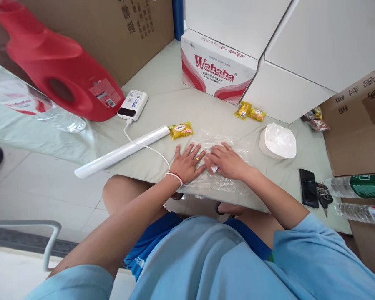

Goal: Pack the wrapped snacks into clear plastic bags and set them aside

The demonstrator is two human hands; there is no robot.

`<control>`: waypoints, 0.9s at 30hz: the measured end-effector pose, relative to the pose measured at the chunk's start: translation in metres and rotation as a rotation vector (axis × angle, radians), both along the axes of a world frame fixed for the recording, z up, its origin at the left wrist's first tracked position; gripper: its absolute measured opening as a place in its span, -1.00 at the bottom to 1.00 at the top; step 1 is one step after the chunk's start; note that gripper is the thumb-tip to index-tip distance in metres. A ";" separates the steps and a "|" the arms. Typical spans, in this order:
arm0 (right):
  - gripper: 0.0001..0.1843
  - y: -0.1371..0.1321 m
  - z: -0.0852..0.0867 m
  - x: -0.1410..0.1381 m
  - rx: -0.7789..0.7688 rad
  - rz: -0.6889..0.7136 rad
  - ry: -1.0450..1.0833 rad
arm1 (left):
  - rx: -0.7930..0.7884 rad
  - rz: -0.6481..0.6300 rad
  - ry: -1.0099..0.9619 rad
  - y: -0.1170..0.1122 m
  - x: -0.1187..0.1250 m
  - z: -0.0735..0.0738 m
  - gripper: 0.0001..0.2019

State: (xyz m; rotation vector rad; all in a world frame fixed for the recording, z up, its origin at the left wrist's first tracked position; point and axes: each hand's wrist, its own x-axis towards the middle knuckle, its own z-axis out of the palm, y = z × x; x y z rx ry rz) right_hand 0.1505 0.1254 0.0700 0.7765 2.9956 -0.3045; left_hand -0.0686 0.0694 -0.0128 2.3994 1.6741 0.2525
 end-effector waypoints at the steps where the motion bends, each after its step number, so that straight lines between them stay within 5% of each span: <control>1: -0.38 0.002 0.005 0.005 -0.008 -0.074 -0.005 | 0.009 0.002 -0.007 0.000 0.000 0.000 -0.33; 5: -0.13 0.002 0.008 0.015 -0.073 -0.237 -0.044 | 0.034 0.009 -0.024 -0.002 0.001 0.001 -0.33; 12: -0.23 -0.023 -0.047 0.006 -0.094 -0.270 -0.060 | 0.050 0.011 -0.056 -0.002 0.001 -0.002 -0.38; 17: -0.29 0.006 -0.023 -0.001 -0.212 -0.251 -0.081 | 0.037 0.011 -0.062 -0.002 0.001 -0.001 -0.36; 21: -0.41 0.049 -0.009 -0.048 -0.085 -0.240 0.040 | 0.021 0.010 -0.060 -0.001 0.000 0.000 -0.35; 27: -0.37 0.094 -0.042 -0.142 0.008 -0.137 0.066 | 0.001 0.021 -0.035 -0.001 0.000 0.004 -0.36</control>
